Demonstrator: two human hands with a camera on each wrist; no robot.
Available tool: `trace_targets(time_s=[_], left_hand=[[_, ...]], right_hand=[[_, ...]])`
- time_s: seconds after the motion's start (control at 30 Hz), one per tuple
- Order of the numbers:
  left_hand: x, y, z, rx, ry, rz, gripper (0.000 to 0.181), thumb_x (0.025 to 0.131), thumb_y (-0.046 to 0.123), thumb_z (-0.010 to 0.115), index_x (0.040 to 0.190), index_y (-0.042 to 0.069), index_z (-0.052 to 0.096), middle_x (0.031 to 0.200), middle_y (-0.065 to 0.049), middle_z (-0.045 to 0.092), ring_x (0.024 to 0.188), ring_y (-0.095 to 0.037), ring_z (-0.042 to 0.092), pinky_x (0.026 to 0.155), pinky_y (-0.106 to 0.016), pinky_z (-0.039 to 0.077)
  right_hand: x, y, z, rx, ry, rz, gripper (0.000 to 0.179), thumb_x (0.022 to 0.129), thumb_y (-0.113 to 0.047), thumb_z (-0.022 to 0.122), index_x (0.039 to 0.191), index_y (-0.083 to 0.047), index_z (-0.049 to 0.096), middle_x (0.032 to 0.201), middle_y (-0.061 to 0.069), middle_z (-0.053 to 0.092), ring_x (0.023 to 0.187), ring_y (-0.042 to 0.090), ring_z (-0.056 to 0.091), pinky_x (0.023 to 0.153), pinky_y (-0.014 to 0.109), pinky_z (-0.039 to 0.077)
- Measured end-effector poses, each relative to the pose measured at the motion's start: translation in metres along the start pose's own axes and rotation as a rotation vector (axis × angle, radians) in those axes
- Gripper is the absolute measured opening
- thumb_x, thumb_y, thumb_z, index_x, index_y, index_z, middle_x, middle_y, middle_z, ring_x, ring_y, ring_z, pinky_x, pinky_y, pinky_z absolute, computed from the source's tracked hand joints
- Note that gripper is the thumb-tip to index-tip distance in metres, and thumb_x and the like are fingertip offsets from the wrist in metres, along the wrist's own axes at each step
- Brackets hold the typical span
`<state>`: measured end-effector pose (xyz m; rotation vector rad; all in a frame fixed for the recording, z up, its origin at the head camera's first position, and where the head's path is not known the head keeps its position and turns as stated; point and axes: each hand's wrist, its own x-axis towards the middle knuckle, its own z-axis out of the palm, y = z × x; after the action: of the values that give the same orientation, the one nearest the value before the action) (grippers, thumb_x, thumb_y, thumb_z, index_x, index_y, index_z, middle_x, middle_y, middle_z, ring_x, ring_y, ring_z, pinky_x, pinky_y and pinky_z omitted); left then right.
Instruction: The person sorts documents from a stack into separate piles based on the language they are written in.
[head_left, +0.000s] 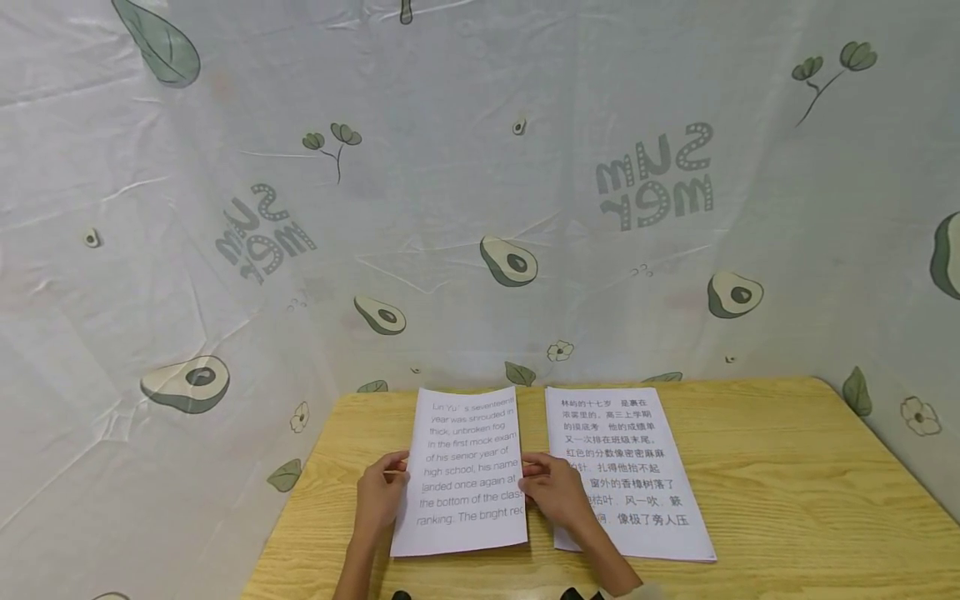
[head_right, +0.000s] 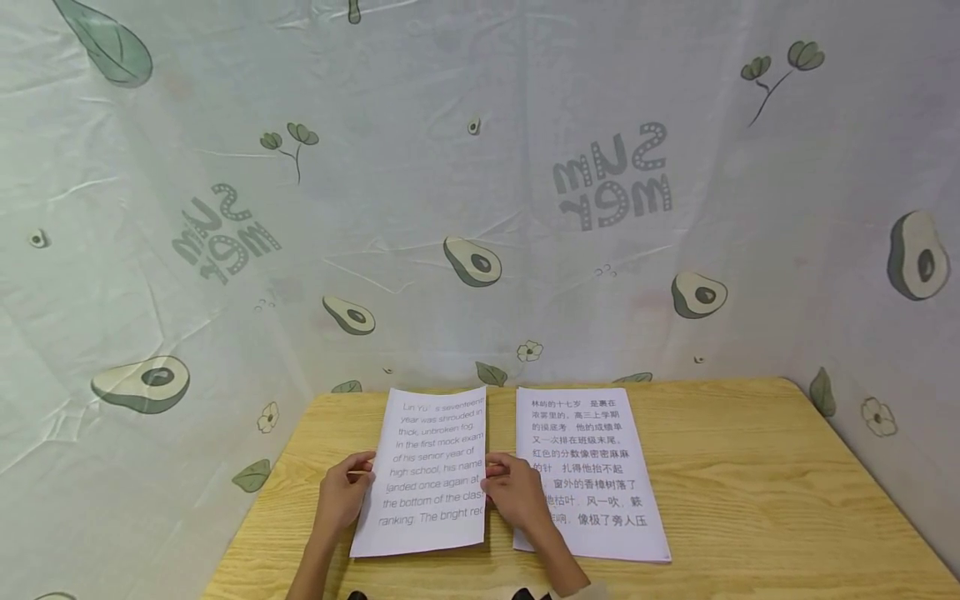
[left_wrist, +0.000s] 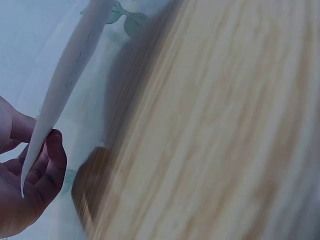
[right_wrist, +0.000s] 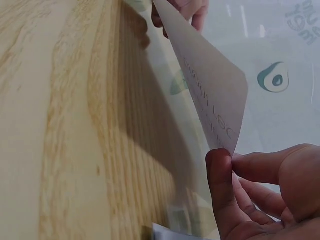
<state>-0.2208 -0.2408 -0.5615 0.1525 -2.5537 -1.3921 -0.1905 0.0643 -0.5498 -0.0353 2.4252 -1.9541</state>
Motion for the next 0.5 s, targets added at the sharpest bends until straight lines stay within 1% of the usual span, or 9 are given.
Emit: trace_targets(time_s=[0.27,0.5], left_hand=[[0.0031,-0.0056,-0.0004,0.003,-0.002,-0.011,0.034,0.093,-0.010,0.068,0.126,-0.003,0.075,0.105,-0.017,0.074,0.090,-0.024,0.071,0.073,-0.021,0.053],[0.0071,-0.0090,0.0012,0.014,-0.006,-0.019,0.033,0.093,-0.009,0.068,0.124,-0.004,0.075,0.105,-0.017,0.075,0.089,-0.023,0.071,0.072,-0.021,0.053]], right_hand=[[0.0018,0.0021,0.0059,-0.004,0.003,-0.010,0.043,0.090,0.005,0.074,0.132,0.011,0.068,0.110,0.020,0.075,0.095,0.029,0.079,0.070,0.032,0.066],[0.0049,0.0058,0.0101,-0.048,0.017,-0.026,0.041,0.090,0.006,0.073,0.130,0.013,0.068,0.107,0.020,0.077,0.090,0.027,0.080,0.066,0.028,0.064]])
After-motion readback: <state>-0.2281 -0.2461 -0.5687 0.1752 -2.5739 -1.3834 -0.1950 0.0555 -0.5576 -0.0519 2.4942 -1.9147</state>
